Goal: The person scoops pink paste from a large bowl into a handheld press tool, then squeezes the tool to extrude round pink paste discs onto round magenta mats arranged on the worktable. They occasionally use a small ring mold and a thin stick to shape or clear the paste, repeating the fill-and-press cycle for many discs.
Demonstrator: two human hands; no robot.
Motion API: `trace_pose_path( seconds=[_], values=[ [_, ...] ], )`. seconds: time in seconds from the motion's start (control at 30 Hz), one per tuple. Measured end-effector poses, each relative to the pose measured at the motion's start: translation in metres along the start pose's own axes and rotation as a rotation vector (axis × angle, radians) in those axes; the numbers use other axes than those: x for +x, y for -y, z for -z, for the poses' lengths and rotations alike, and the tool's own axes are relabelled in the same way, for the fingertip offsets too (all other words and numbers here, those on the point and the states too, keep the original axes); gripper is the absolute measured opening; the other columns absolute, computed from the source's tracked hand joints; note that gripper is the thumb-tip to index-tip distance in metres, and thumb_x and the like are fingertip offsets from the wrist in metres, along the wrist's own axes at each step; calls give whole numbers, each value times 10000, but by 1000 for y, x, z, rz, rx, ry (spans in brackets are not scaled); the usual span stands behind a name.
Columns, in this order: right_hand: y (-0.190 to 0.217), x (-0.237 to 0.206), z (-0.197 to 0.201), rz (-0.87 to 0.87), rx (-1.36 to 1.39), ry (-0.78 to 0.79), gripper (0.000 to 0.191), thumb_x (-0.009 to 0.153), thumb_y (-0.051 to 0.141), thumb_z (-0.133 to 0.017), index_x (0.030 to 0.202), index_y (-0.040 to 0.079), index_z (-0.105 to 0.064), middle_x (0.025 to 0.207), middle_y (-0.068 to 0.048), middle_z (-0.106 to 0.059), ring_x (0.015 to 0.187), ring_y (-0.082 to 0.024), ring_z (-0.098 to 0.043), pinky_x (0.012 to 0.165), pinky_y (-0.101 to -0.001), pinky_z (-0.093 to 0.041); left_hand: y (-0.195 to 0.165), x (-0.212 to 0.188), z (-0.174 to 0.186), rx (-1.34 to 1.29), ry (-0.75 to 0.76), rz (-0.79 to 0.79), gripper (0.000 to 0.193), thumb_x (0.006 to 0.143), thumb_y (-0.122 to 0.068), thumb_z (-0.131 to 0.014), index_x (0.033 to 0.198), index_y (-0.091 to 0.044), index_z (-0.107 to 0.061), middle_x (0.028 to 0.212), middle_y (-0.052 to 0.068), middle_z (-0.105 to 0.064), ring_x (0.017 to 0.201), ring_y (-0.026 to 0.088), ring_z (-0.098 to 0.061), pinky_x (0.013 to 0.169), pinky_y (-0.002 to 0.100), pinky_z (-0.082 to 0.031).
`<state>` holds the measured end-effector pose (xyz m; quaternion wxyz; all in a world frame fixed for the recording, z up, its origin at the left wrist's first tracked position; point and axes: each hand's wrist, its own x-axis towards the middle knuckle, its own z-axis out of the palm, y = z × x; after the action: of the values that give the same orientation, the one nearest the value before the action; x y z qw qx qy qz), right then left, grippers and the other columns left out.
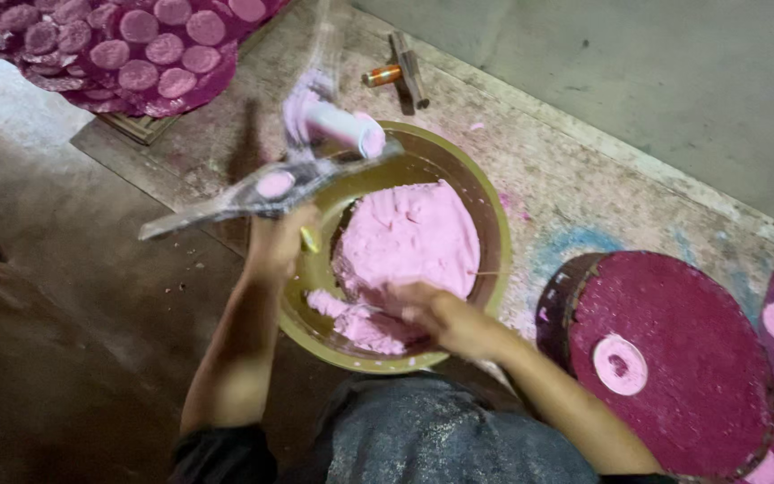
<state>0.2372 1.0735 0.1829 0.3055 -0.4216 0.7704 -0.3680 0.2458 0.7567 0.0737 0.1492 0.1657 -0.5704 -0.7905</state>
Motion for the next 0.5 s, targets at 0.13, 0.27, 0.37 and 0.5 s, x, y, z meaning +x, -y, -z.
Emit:
trace_pose_path(
  seconds=[0.13,0.27,0.37,0.5],
  values=[
    [-2,-31,42,556,404,-637,875,1043,626,-448,1628,116,-43,1694,-160,-124,1575,-317,-237,1230,-497,-341,57,-86,-80,-367,481,521,262,906,-76,-670,1067,123,-614,1006,208,-653,901,291,-653,798,408,-548],
    [0,-108,67,556,1080,-564,919,1063,640,-572,1593,-51,-277,1330,-336,-479,1098,-360,-617,939,-479,-575,53,-163,-191,-319,785,610,325,801,-3,-689,1116,42,-628,1054,158,-700,967,243,-701,853,387,-590],
    [0,-178,85,472,676,-749,827,1016,574,-626,1581,-1,-440,1282,-358,-613,915,-322,-707,755,-448,-623,-2,-169,-241,309,953,106,443,789,-92,-713,1227,-71,-651,1017,61,-733,877,180,-692,769,324,-580],
    [2,-249,99,687,-143,-756,682,1023,431,-676,1573,166,-371,1275,-350,-628,996,-355,-732,798,-418,-626,-65,-196,-278,816,943,-123,351,826,-328,-852,1030,-85,-704,911,71,-733,806,162,-694,745,318,-562]
  ],
)
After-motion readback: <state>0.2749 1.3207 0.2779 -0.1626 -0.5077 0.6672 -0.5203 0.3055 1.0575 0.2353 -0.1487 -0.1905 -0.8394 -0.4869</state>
